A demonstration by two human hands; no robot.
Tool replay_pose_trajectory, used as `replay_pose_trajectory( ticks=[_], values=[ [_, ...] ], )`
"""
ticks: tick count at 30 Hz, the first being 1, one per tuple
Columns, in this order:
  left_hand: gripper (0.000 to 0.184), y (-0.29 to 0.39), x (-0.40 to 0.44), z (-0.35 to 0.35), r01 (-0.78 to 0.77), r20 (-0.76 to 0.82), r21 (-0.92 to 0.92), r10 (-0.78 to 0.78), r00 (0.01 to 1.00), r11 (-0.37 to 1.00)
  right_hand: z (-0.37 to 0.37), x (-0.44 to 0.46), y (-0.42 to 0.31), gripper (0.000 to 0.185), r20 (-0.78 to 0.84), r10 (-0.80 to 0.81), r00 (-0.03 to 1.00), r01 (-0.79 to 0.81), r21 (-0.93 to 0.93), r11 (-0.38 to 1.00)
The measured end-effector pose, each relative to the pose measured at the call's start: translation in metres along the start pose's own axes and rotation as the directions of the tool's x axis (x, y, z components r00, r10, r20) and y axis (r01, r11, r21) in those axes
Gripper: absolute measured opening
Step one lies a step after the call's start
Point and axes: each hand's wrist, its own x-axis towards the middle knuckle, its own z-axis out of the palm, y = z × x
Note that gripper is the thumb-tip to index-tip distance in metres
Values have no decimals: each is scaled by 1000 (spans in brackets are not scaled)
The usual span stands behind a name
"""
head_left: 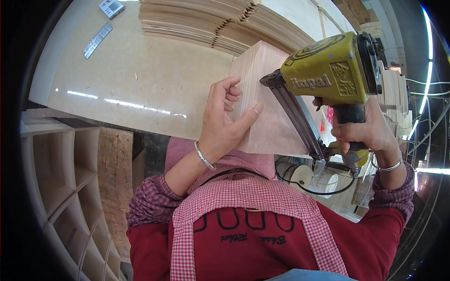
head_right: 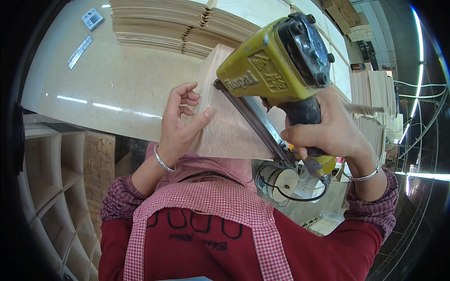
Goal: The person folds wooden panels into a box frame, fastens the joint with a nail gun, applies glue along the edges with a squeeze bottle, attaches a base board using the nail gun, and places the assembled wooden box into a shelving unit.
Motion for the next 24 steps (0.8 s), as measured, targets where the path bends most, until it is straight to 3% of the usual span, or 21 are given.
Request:
replay_pose_trajectory(
  ticks=[10, 11, 13, 20, 23, 24],
  values=[
    [58, 3, -5, -1, 4, -8, 33, -4, 1000, 999, 11, -4, -10, 20, -10, 30, 999, -30, 5, 1000],
    [58, 3, -6, -1, 8, -6, 33, -8, 1000, 999, 8, -4, -8, 20, -9, 34, 999, -34, 7, 999],
    [58, 3, -6, -1, 7, -9, 25, -6, 1000, 1000, -1, -2, -2, 50, 144, -12, 990, 24, -81, 996],
    [55, 2, -6, -1, -29, -22, 54, 30, 999, 998, -2, 6, -8, 50, 192, -68, 979, 110, -216, 970],
    [49, 6, -5, -1, -95, -17, 116, 98, 995, 989, -1, -5, 0, 48, 159, -25, 987, 53, -179, 982],
    [46, 5, -5, 0, -126, -7, 118, 127, 992, 985, -2, -15, 6, 45, 39, -75, 996, 79, -113, 990]
  ],
)
